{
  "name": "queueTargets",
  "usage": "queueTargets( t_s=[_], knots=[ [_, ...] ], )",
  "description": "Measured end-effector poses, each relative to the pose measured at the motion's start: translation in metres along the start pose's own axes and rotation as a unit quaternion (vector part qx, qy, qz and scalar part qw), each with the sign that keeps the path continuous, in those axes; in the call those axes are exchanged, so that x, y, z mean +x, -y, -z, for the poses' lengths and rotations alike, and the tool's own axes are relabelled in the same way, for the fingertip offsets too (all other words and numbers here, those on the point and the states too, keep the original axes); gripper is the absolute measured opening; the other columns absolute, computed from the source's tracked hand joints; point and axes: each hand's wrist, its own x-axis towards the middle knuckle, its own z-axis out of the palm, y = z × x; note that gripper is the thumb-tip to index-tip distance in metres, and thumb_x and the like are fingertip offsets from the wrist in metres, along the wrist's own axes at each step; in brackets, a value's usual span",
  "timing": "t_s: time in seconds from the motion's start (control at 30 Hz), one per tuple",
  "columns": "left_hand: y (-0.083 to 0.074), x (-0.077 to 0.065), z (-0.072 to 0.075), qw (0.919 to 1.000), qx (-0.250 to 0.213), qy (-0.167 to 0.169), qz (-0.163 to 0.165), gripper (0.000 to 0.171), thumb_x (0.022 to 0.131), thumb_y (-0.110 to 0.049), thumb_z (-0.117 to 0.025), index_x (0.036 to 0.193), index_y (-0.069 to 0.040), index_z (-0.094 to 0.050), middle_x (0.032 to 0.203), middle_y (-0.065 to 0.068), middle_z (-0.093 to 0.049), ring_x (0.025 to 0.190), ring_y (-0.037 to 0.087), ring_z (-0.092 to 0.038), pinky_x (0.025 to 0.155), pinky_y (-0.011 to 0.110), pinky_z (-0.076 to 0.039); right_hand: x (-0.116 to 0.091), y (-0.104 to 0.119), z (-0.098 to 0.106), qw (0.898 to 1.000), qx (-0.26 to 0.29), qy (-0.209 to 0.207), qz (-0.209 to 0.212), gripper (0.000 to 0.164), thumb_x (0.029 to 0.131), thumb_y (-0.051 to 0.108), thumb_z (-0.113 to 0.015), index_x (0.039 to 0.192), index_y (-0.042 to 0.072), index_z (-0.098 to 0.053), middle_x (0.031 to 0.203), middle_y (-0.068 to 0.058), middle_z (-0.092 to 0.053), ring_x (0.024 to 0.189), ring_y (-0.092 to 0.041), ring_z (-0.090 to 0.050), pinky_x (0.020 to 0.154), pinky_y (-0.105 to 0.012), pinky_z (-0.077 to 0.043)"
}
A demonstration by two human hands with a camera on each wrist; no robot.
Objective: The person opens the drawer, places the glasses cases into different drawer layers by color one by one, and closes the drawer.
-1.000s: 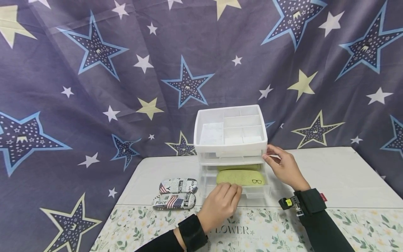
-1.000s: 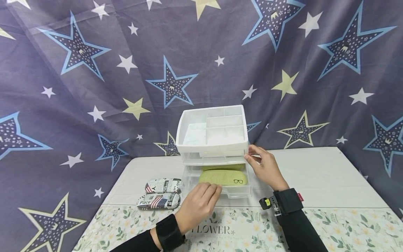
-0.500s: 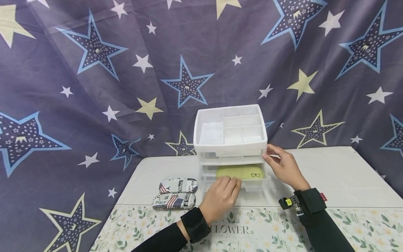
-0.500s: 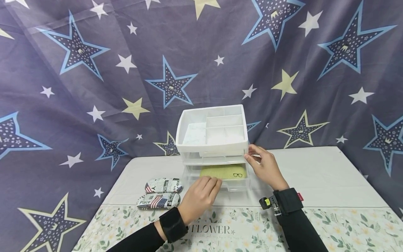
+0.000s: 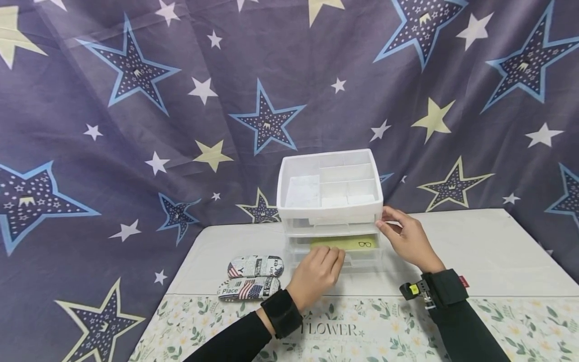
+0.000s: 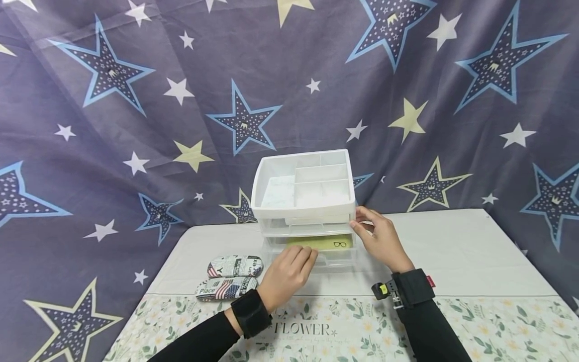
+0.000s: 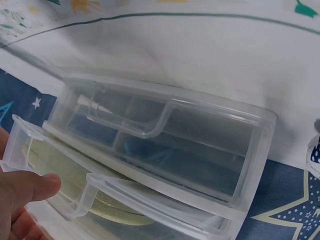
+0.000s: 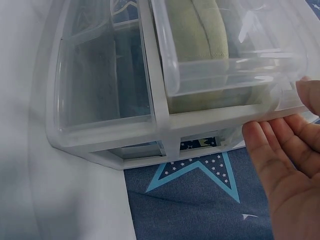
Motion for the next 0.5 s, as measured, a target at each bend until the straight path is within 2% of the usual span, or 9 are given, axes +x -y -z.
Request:
queueTargets(
  t_s=[0.1,0.2,0.4,0.5],
  knots=[
    [0.0,0.001,-0.003,0.9999,0.001,0.01,0.004,0.048,0.103,0.006,-0.029,0.112,-0.005,-0.076,0.102,0.007,-0.072,0.089,0.019,-0.067,0.084,0.027,-0.062,0.0,0.0,0.0,1.0,-0.001,-0.001,-0.001,0.038,0.102,0.012,-0.066,0.135,-0.004,-0.06,0.122,-0.02,-0.066,0.113,-0.036,-0.065,0.098,-0.042,-0.057],
    [0.0,0.002,-0.006,0.9998,-0.006,0.014,0.012,0.048,0.103,0.006,-0.029,0.113,-0.003,-0.075,0.103,0.007,-0.071,0.09,0.019,-0.066,0.084,0.029,-0.062,0.0,0.0,0.0,1.0,0.001,-0.002,0.003,0.037,0.102,0.011,-0.066,0.135,-0.005,-0.06,0.122,-0.02,-0.066,0.113,-0.033,-0.065,0.098,-0.036,-0.058],
    [0.001,0.003,-0.011,0.9996,-0.009,0.02,0.019,0.025,0.1,-0.003,-0.054,0.113,-0.003,-0.075,0.102,0.006,-0.07,0.088,0.019,-0.064,0.083,0.029,-0.061,0.001,-0.003,-0.001,1.0,0.014,-0.007,0.018,0.036,0.1,0.005,-0.067,0.133,-0.006,-0.061,0.119,-0.019,-0.067,0.109,-0.01,-0.063,0.095,-0.014,-0.055],
    [0.002,0.004,-0.012,0.9995,0.002,0.028,0.014,0.02,0.098,-0.005,-0.061,0.112,-0.004,-0.076,0.102,0.005,-0.069,0.088,0.018,-0.063,0.083,0.028,-0.06,0.001,-0.003,-0.001,1.0,0.012,-0.007,0.019,0.036,0.1,0.006,-0.067,0.134,-0.006,-0.061,0.12,-0.019,-0.067,0.109,-0.01,-0.062,0.094,-0.01,-0.054]
  ],
)
